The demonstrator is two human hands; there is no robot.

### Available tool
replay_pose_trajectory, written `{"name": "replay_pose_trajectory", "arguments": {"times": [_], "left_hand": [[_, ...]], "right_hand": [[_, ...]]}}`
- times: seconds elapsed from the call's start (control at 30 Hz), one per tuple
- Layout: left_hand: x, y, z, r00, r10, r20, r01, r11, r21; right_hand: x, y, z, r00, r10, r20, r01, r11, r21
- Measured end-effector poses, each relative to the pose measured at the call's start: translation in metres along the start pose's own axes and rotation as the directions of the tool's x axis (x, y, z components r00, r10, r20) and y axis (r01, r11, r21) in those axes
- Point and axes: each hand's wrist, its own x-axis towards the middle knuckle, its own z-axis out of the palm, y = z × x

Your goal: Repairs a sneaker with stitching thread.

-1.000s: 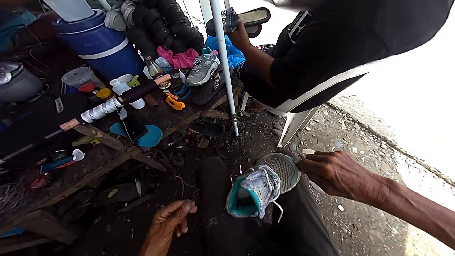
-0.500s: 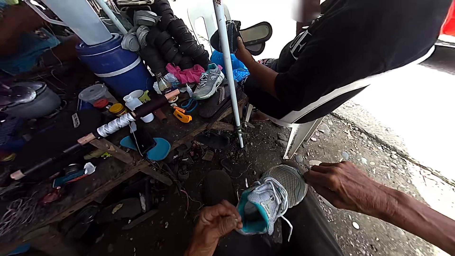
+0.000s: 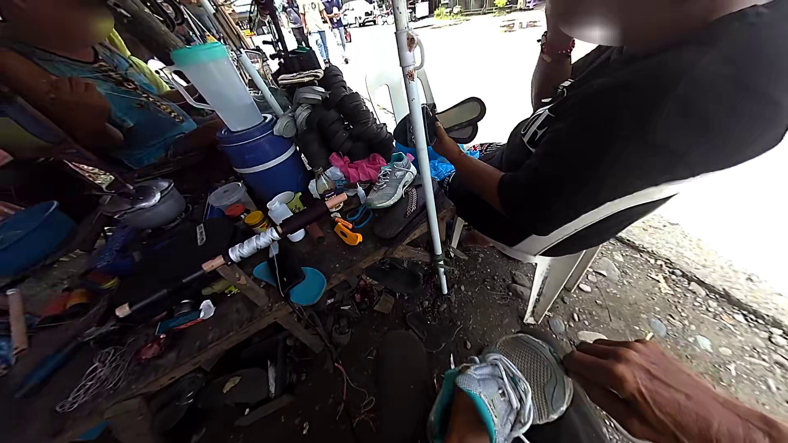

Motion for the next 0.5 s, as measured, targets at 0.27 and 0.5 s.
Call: {"name": "replay_pose_trajectory", "arguments": {"times": [0.27,0.5], "left_hand": [[0.002,0.017,-0.013,0.92,-0.274,0.281,0.265,0.962,0.069],[-0.001,-0.024,-0.016,0.961,-0.009,0.276,-0.082,0.945,0.317]], "right_hand": [[0.0,-0.002,-0.003,0.999,-0.012,0.036,0.012,1.0,0.006],[0.008,-0.004,-0.007,0.996,-0.028,0.082,0.029,0.999,-0.018]]}}
